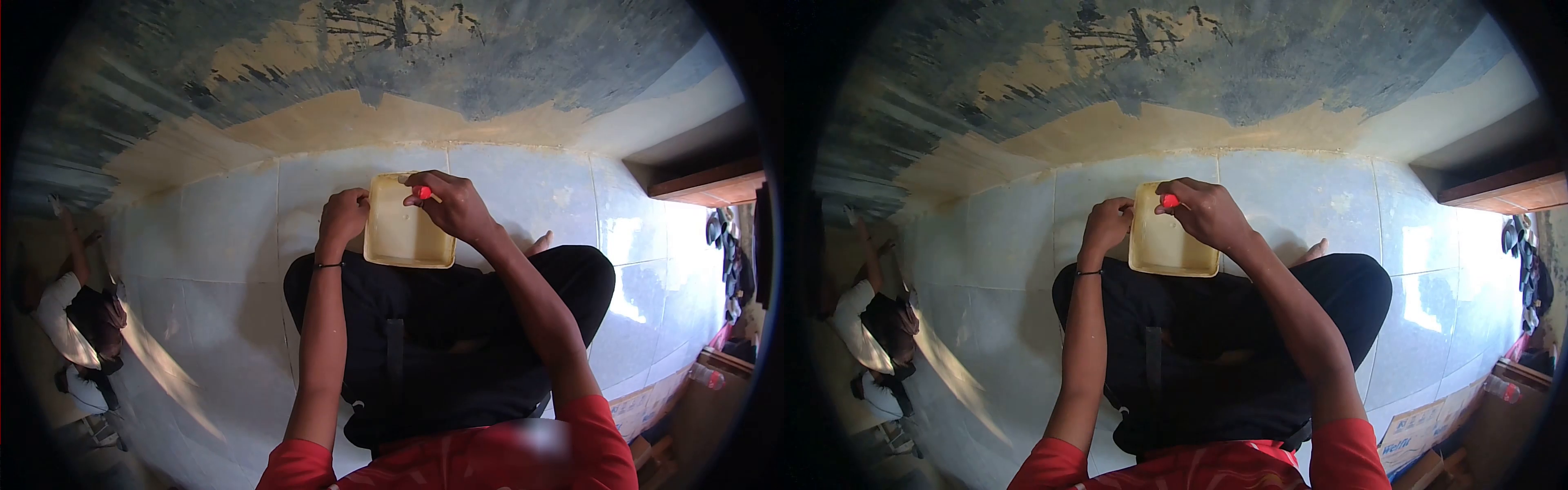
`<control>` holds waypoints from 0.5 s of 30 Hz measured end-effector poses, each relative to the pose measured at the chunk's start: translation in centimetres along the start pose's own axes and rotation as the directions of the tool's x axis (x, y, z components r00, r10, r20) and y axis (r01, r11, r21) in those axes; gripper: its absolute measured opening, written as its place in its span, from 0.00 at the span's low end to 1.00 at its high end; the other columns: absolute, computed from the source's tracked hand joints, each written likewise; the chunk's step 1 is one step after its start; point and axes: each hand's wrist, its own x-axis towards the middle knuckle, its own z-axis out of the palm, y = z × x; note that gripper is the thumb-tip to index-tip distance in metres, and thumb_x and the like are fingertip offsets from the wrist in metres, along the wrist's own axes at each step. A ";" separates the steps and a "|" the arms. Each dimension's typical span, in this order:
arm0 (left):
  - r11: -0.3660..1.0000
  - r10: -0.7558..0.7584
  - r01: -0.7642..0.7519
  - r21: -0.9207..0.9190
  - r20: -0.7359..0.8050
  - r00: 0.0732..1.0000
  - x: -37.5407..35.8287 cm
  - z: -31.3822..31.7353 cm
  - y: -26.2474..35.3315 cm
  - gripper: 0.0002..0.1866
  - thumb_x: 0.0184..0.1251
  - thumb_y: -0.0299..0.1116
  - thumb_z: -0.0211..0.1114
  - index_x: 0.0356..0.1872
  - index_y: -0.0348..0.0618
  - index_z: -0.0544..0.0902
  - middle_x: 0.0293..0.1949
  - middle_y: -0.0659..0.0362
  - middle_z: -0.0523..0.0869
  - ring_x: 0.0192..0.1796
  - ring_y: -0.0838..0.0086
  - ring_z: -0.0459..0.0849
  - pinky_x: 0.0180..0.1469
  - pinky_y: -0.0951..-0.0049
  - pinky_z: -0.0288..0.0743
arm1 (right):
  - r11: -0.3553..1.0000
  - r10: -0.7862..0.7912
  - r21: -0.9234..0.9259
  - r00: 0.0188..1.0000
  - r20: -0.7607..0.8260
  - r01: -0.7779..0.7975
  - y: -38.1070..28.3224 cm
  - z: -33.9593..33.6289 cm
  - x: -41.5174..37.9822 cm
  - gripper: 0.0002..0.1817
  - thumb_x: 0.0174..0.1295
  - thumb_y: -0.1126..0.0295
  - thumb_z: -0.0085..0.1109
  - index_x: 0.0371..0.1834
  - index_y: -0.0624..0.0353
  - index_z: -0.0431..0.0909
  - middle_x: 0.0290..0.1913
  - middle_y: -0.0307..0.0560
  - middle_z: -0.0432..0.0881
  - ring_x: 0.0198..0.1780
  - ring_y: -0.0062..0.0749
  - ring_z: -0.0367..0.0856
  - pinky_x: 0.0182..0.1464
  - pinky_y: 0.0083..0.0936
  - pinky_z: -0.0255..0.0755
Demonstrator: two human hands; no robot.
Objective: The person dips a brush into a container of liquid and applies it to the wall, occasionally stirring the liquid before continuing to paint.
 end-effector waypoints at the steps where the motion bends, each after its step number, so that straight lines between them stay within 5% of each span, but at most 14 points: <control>1: 1.000 -0.003 0.003 -0.004 0.005 1.000 0.0 0.0 0.0 0.14 0.60 0.34 0.55 0.41 0.43 0.84 0.38 0.49 0.86 0.43 0.56 0.84 0.48 0.61 0.77 | 1.000 0.000 0.000 1.000 0.000 0.000 0.0 0.1 0.0 0.11 0.54 0.71 0.64 0.39 0.59 0.76 0.35 0.47 0.82 0.33 0.45 0.81 0.32 0.34 0.75; 3: 1.000 -0.006 0.006 -0.009 0.010 1.000 0.0 0.1 -0.2 0.14 0.60 0.35 0.54 0.41 0.43 0.85 0.38 0.49 0.86 0.43 0.56 0.84 0.47 0.61 0.77 | 0.998 -0.055 -0.025 0.998 -0.009 0.055 -0.1 0.4 -0.1 0.11 0.53 0.71 0.64 0.39 0.59 0.77 0.35 0.46 0.83 0.33 0.44 0.82 0.32 0.34 0.75; 5: 0.996 0.087 -0.088 -0.007 -0.050 0.995 0.1 0.4 -0.7 0.13 0.62 0.33 0.55 0.40 0.37 0.84 0.28 0.51 0.87 0.29 0.68 0.87 0.37 0.72 0.78 | 0.998 -0.055 -0.044 0.999 0.004 0.055 -0.2 0.5 -0.3 0.11 0.53 0.71 0.64 0.40 0.58 0.77 0.35 0.46 0.83 0.33 0.44 0.82 0.32 0.33 0.75; 8: 0.999 -0.006 0.007 -0.035 0.015 1.000 0.1 0.1 -0.2 0.14 0.60 0.35 0.54 0.41 0.43 0.85 0.37 0.49 0.86 0.42 0.56 0.84 0.47 0.62 0.77 | 0.996 -0.057 -0.066 0.998 0.020 0.058 -0.4 0.7 -0.4 0.12 0.52 0.72 0.64 0.40 0.59 0.77 0.35 0.47 0.83 0.33 0.44 0.82 0.33 0.33 0.76; 13: 1.000 0.005 -0.005 -0.011 -0.004 1.000 0.0 0.0 0.0 0.13 0.59 0.34 0.55 0.40 0.43 0.85 0.37 0.49 0.86 0.42 0.55 0.84 0.47 0.61 0.77 | 0.999 -0.004 0.037 0.998 -0.069 0.007 0.2 0.2 -0.1 0.11 0.54 0.70 0.65 0.39 0.60 0.78 0.35 0.49 0.83 0.33 0.42 0.83 0.34 0.30 0.76; 15: 1.000 0.015 -0.015 -0.006 -0.014 1.000 0.1 0.3 -0.4 0.13 0.59 0.34 0.56 0.40 0.43 0.85 0.37 0.49 0.86 0.42 0.55 0.84 0.47 0.61 0.77 | 0.969 0.216 0.159 0.963 -0.161 -0.191 0.2 -0.3 0.2 0.11 0.57 0.67 0.64 0.39 0.61 0.78 0.33 0.50 0.83 0.32 0.40 0.83 0.35 0.27 0.75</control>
